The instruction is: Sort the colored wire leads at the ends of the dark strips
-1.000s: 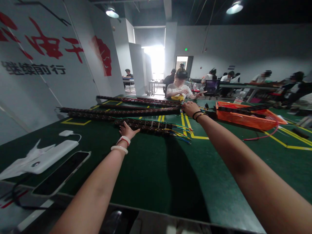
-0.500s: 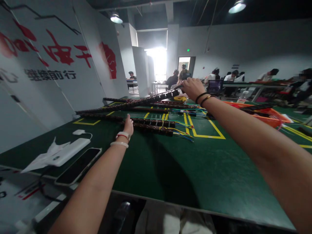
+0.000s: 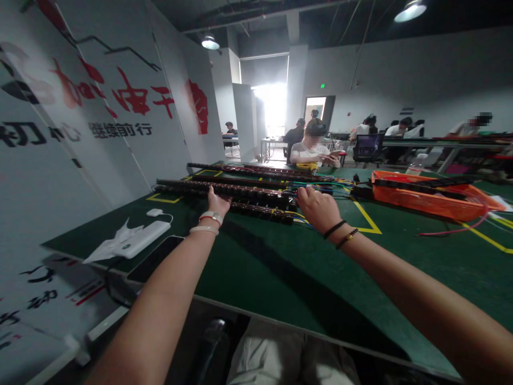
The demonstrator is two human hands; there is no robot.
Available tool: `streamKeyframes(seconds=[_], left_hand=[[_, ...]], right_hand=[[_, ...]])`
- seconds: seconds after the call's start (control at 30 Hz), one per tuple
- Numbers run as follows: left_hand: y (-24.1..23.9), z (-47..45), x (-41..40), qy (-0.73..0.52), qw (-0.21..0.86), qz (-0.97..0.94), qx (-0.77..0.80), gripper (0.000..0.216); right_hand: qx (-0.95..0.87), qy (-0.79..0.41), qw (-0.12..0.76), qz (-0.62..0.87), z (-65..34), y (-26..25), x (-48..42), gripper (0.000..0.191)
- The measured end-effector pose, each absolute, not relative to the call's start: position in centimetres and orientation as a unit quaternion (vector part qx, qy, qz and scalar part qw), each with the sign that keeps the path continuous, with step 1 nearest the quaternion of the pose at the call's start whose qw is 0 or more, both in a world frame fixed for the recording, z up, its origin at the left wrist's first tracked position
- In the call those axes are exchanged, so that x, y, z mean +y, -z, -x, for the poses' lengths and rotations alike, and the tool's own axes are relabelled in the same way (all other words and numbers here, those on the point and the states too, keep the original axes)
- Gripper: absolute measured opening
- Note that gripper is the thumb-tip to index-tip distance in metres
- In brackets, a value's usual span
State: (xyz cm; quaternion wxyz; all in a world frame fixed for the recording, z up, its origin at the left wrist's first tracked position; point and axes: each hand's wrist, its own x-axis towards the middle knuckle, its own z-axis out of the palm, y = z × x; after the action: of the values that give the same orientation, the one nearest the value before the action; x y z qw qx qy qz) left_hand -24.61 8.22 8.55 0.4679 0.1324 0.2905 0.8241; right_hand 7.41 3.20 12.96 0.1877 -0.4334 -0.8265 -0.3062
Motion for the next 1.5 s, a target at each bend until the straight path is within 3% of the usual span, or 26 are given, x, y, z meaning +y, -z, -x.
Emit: streamKeyframes(seconds=[0.7,1.07,1.5], left_hand=[[-7.1,20.0,1.4,-0.815,0.506,-0.169,0.228,0.021],[-4.5,20.3,1.7,-0.771,0.535,-0.189,0.290,0.025],[-2.9,21.6,2.2,-0.773,0.498,-0.191,0.343,0.030]], right_hand=[[-0.804,0.223,0.249,0.492,-13.6,-7.1,1.2,0.027],[-0.830,0.191,0.242,0.464,-13.6,-3.3,-0.8,0.027],[-0.867,0.191,0.259,0.381,-12.1,-1.3,-0.4,0.024]])
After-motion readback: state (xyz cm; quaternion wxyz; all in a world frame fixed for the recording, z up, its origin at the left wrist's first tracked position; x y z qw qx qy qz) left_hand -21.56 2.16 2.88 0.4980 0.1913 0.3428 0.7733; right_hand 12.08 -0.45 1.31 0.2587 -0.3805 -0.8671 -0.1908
